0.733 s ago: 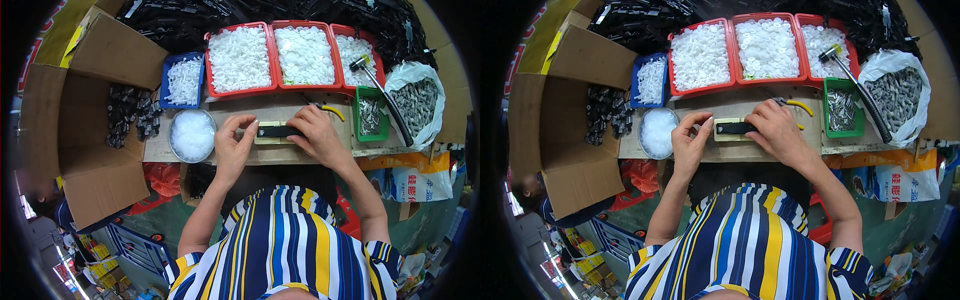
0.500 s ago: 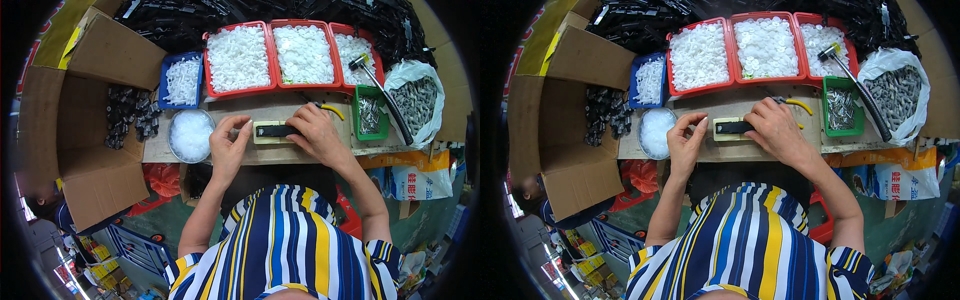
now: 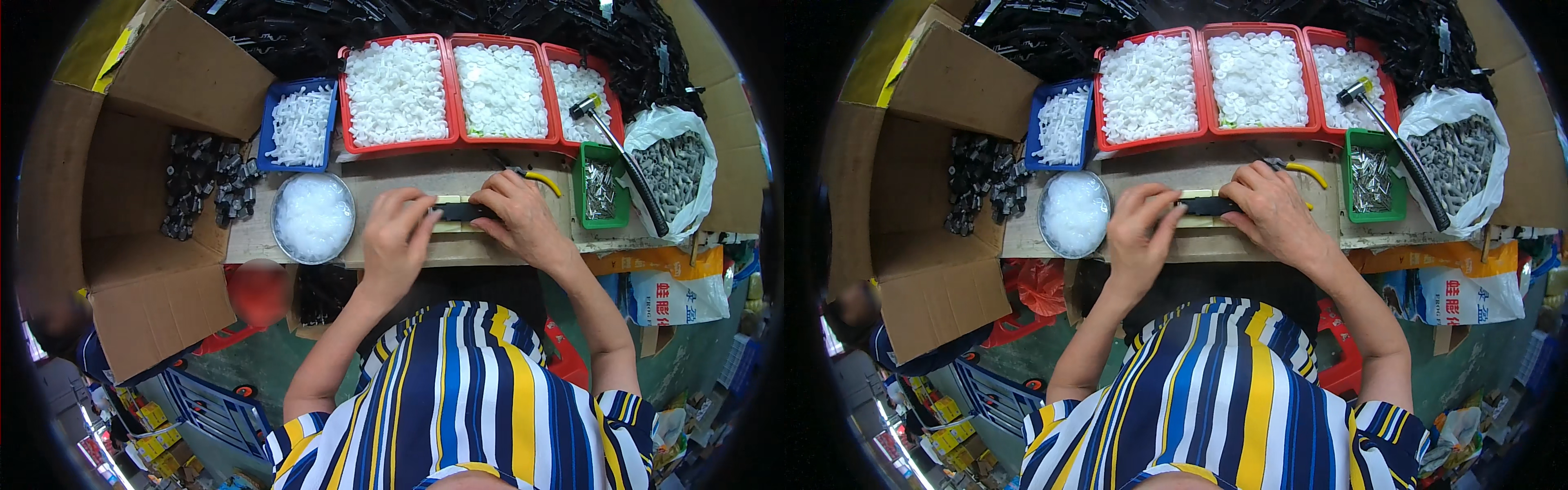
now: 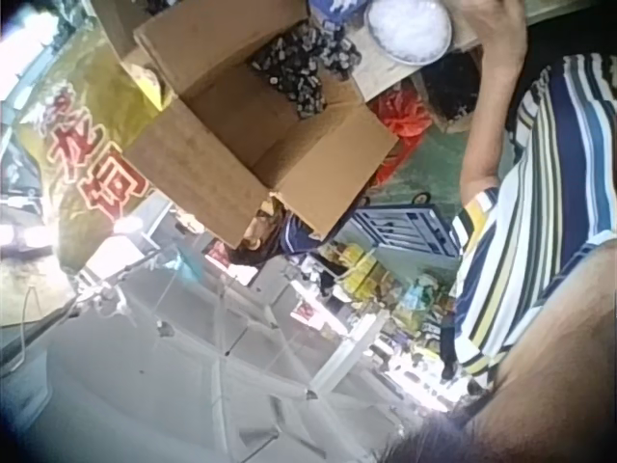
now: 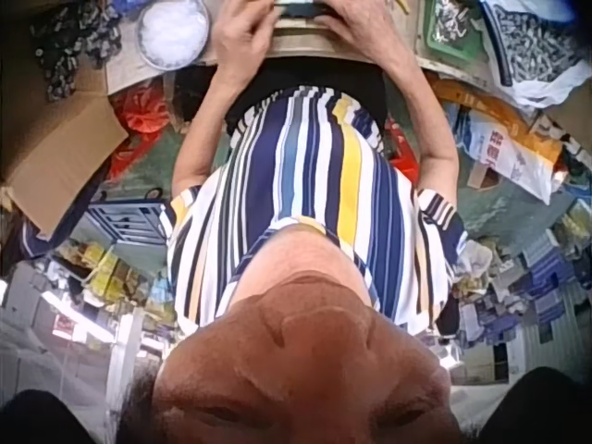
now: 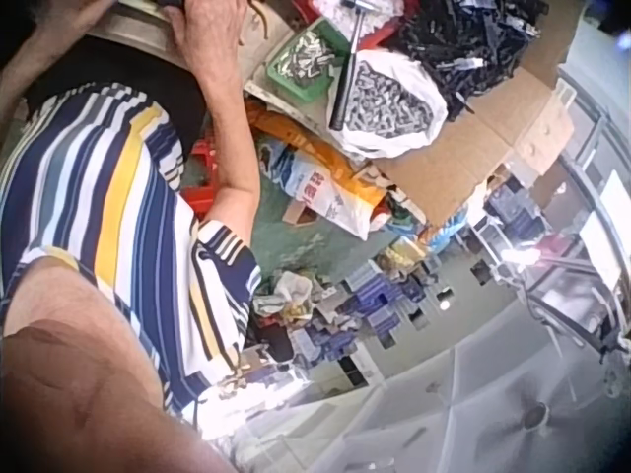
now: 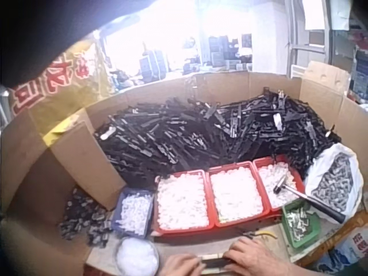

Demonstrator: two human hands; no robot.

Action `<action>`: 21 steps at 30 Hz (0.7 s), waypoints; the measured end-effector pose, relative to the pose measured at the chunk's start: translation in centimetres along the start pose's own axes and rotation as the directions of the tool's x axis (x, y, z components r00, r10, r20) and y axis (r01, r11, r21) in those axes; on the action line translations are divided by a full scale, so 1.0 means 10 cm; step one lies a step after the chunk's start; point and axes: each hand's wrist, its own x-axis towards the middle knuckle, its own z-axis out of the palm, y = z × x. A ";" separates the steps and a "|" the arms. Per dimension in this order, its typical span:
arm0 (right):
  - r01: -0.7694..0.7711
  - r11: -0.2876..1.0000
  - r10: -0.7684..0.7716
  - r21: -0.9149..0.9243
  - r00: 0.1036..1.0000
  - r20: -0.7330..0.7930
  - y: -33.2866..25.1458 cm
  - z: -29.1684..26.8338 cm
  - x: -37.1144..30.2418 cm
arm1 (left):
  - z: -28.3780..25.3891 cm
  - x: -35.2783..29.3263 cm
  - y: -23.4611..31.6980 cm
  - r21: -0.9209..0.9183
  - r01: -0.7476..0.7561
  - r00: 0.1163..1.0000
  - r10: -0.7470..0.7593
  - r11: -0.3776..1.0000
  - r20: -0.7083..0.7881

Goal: The person assembles lock cylinders by inserting white plastic components and metal pins into a black housing. They use a hammer to tap the pins into place and pliers to adjust the assembly. The finished units are placed into a cardboard box.

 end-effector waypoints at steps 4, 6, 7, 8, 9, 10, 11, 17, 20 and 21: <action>0.012 0.998 -0.010 0.065 0.999 -0.040 0.04 -0.04 -0.04 | 0.22 0.01 0.03 0.110 -0.298 0.946 0.277 0.948 0.171; 0.000 0.997 0.010 0.082 0.992 -0.124 0.10 -0.15 -0.05 | 0.27 0.00 0.01 0.174 -0.380 0.914 0.340 0.908 0.221; -0.021 0.997 0.035 0.073 0.981 -0.191 0.19 -0.30 -0.07 | 0.28 0.04 0.02 0.187 -0.393 0.909 0.350 0.900 0.226; -0.036 0.997 0.052 0.069 0.966 -0.253 0.29 -0.44 -0.08 | 0.28 0.03 0.02 0.199 -0.393 0.908 0.345 0.898 0.239; -0.110 0.994 0.096 -0.020 0.935 -0.341 0.44 -0.57 -0.12 | 0.28 0.05 0.02 0.214 -0.396 0.906 0.342 0.893 0.249; -0.198 0.975 0.136 -0.100 0.890 -0.435 0.61 -0.70 -0.20 | 0.27 0.07 0.03 0.224 -0.405 0.901 0.344 0.887 0.264; -0.297 0.936 0.179 -0.190 0.865 -0.470 0.82 -0.81 -0.27 | 0.27 0.08 0.03 0.231 -0.410 0.900 0.349 0.882 0.261; -0.458 0.693 0.268 -0.556 0.880 -0.392 1.55 -1.04 -0.38 | 0.31 0.09 0.02 0.262 -0.432 0.897 0.380 0.863 0.228; -0.426 0.711 0.204 -0.560 0.887 -0.415 1.50 -1.03 -0.40 | 0.33 0.08 0.02 0.271 -0.438 0.896 0.391 0.857 0.212; -0.408 0.723 0.165 -0.557 0.885 -0.435 1.42 -1.03 -0.38 | 0.34 0.07 0.00 0.274 -0.433 0.899 0.390 0.859 0.200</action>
